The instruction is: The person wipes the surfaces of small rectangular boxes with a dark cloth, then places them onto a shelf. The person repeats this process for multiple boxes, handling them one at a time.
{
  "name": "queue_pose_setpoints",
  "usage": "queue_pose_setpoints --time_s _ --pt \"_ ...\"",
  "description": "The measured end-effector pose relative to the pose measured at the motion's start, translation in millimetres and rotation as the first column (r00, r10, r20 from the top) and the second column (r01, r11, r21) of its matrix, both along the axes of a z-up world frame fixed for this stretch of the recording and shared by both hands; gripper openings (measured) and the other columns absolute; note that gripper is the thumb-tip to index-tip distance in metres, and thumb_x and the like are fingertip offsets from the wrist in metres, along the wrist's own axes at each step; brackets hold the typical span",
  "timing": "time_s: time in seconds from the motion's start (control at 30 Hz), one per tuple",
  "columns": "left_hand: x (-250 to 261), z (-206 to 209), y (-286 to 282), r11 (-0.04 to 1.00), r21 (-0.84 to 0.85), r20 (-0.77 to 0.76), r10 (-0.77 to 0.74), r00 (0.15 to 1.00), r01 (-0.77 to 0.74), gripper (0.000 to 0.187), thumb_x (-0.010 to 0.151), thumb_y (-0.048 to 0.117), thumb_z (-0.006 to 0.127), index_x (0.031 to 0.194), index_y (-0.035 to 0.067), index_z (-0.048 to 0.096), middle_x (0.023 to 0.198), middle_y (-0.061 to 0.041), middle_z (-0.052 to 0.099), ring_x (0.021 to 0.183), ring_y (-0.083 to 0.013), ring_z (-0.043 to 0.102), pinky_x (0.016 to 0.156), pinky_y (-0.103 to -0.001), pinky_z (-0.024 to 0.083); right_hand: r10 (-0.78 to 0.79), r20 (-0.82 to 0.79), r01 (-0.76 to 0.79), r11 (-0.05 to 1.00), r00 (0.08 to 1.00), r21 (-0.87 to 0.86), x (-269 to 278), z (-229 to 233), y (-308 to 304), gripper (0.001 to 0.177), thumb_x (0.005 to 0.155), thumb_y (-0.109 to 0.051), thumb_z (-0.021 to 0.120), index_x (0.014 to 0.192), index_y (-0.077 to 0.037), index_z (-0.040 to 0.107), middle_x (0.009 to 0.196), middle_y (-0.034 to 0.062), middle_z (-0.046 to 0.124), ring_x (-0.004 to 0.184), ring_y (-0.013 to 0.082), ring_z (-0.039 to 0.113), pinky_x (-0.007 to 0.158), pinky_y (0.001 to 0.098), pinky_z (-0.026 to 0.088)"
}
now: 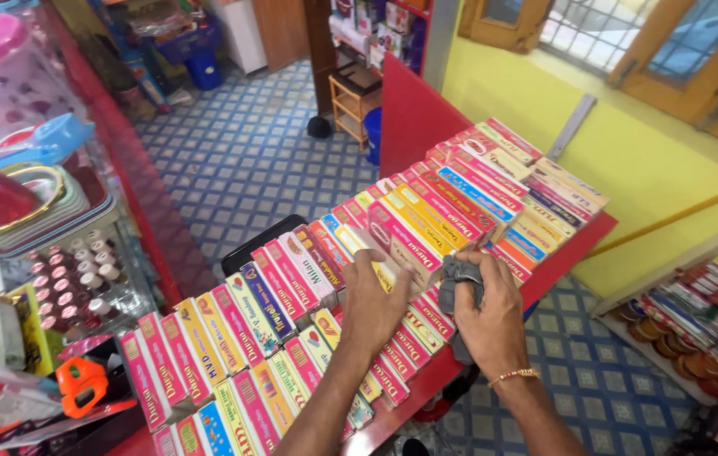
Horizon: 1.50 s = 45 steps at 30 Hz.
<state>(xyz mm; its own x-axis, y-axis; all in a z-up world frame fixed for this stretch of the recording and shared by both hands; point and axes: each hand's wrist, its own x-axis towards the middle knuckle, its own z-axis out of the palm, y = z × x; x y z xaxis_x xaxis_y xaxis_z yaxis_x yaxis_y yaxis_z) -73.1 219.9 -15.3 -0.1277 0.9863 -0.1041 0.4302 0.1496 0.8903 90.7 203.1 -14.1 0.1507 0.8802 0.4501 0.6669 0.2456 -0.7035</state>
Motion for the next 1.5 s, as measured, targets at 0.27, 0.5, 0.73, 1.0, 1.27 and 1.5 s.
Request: queue_pose_setpoints --time_s 0.27,0.5,0.73,1.0,1.27,1.5 --pt "-42.6 -0.2 -33.6 0.935 0.265 -0.161 0.284 0.945 -0.236 0.075 0.081 0.014 0.075 0.143 0.001 0.036 0.112 -0.026 0.068 0.095 -0.0418 0.072 0.083 -0.045 0.057 0.222 -0.038 -0.225 0.958 0.974 -0.177 -44.5 2.9 -12.4 0.036 0.09 -0.006 0.058 0.126 -0.008 0.062 0.114 0.0179 0.064 0.104 0.0352 0.069 0.091 0.0443 0.055" --pt "-105.0 -7.0 -75.6 0.963 0.234 -0.068 0.155 0.986 -0.135 0.043 0.081 0.019 0.084 0.117 0.005 0.067 0.103 -0.017 0.078 0.102 -0.0262 0.077 0.087 -0.037 0.061 0.407 0.15 -0.319 0.857 0.901 -0.405 -112.7 9.7 -34.9 0.069 0.09 -0.006 0.056 0.154 -0.027 0.041 0.126 0.0188 0.054 0.107 0.0393 0.064 0.091 0.0491 0.054" --pt "-123.9 -21.2 -92.2 0.974 0.22 0.044 0.052 0.998 -0.06 0.035 0.093 0.013 0.068 0.128 0.007 0.066 0.109 -0.019 0.077 0.107 -0.026 0.076 0.093 -0.037 0.06 0.429 0.196 -0.307 0.838 0.882 -0.451 -134.6 1.9 -45.5 0.078 0.088 -0.007 0.056 0.159 -0.03 0.034 0.13 0.0157 0.052 0.104 0.0371 0.066 0.087 0.0484 0.057" --pt "-122.0 -10.4 -99.4 0.958 0.285 -0.02 0.028 0.999 -0.022 0.04 0.094 0.015 0.069 0.132 0.003 0.064 0.111 -0.025 0.074 0.106 -0.0334 0.075 0.088 -0.043 0.06 0.398 0.2 -0.259 0.83 0.895 -0.495 -134.6 2.0 -50.5 0.075 0.09 -0.008 0.055 0.158 -0.03 0.032 0.124 0.0158 0.055 0.101 0.0334 0.068 0.088 0.0469 0.058" --pt "-122.9 -26.3 -95.6 0.906 0.421 -0.057 -0.032 0.998 0.053 0.05 0.09 0.016 0.078 0.131 -0.005 0.059 0.115 -0.031 0.07 0.114 -0.0392 0.067 0.092 -0.047 0.054 0.398 0.201 -0.24 0.81 0.895 -0.535 -136.1 3.0 -51.2 0.078 0.091 -0.012 0.056 0.163 -0.031 0.029 0.116 0.0132 0.055 0.095 0.0285 0.069 0.084 0.0435 0.061" --pt "-122.2 -37.8 -86.5 0.941 0.333 -0.149 0.113 0.982 -0.058 0.036 0.095 0.018 0.066 0.13 0.013 0.064 0.125 -0.017 0.074 0.105 -0.0273 0.076 0.088 -0.04 0.064 0.399 0.052 -0.375 0.893 0.915 -0.248 -126.1 -12.1 -52.0 0.069 0.089 -0.005 0.055 0.154 -0.012 0.034 0.116 0.0178 0.059 0.1 0.033 0.066 0.085 0.0475 0.054"
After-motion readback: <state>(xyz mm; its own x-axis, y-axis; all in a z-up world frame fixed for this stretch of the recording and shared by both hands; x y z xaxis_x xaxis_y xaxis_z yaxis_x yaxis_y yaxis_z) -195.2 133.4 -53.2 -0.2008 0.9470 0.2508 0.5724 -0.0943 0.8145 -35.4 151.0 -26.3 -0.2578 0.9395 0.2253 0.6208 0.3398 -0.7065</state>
